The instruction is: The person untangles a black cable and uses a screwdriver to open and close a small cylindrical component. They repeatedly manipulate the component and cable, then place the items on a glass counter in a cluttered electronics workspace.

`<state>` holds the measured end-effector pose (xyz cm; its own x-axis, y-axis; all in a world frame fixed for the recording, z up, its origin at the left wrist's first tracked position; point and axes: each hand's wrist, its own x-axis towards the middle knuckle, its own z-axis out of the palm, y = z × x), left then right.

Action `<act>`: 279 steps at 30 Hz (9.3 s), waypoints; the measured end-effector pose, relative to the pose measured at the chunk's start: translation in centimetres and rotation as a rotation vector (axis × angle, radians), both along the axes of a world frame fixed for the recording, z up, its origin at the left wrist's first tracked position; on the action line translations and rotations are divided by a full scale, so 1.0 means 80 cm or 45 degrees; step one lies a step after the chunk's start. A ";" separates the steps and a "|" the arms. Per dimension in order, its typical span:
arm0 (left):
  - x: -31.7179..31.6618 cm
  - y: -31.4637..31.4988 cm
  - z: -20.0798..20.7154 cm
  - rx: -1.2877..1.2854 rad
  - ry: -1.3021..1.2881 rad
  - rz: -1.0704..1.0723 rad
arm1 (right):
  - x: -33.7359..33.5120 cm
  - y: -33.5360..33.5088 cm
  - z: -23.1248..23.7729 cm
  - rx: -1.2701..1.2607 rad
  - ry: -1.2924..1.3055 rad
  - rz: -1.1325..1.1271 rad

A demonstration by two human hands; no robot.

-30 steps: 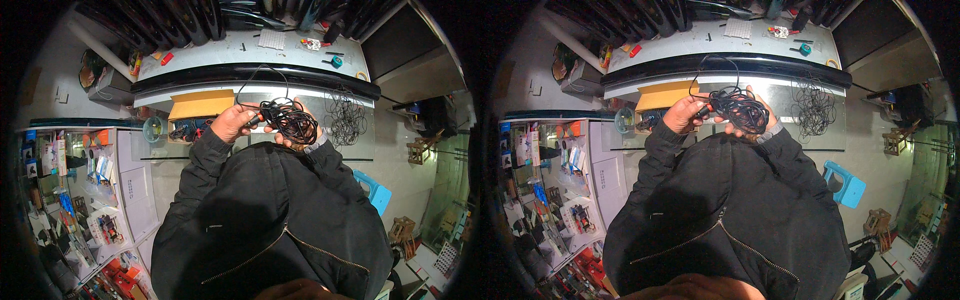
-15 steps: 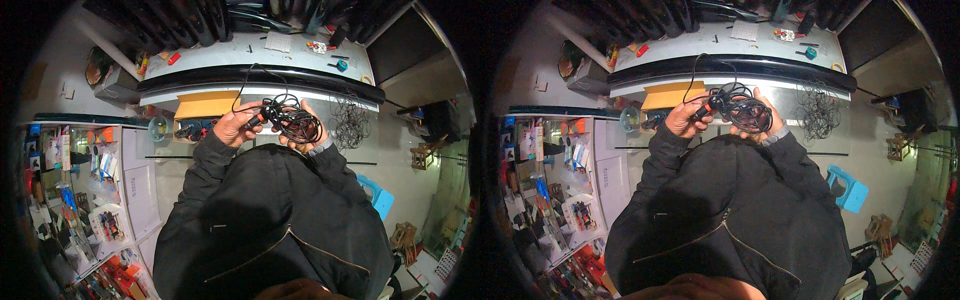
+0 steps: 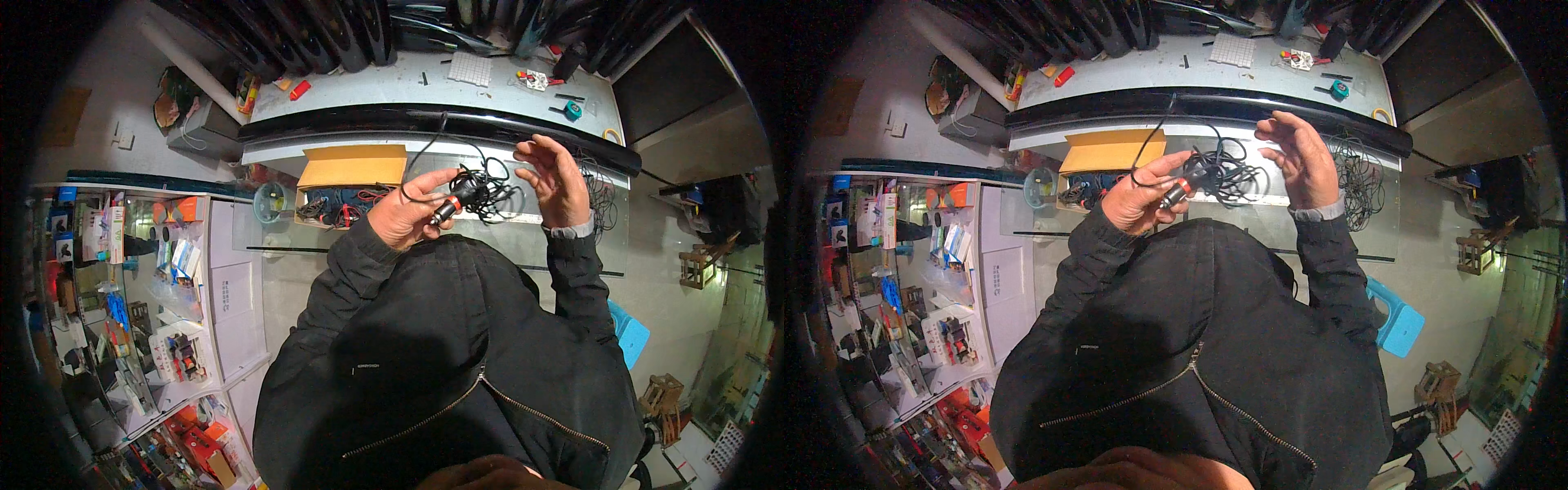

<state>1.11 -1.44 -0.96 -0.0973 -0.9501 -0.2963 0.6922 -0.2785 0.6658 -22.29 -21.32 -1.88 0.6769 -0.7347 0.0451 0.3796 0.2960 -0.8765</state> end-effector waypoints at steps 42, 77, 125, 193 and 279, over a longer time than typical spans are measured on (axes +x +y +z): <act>0.003 -0.040 0.041 -0.625 -0.901 -0.072 | 0.031 0.068 0.026 -0.281 0.301 0.791; -0.010 -0.003 0.005 -0.411 -0.499 0.399 | 0.041 0.105 0.040 -0.833 0.551 0.318; -0.009 -0.022 0.022 -1.041 -2.119 0.346 | 0.005 0.068 0.031 -0.579 0.683 0.480; -0.053 -0.016 0.041 -0.381 -0.715 0.157 | 0.015 0.058 0.035 -0.401 -0.095 0.265; -0.037 -0.019 0.047 -0.687 -1.813 0.283 | -0.004 0.072 0.047 -0.488 0.499 0.209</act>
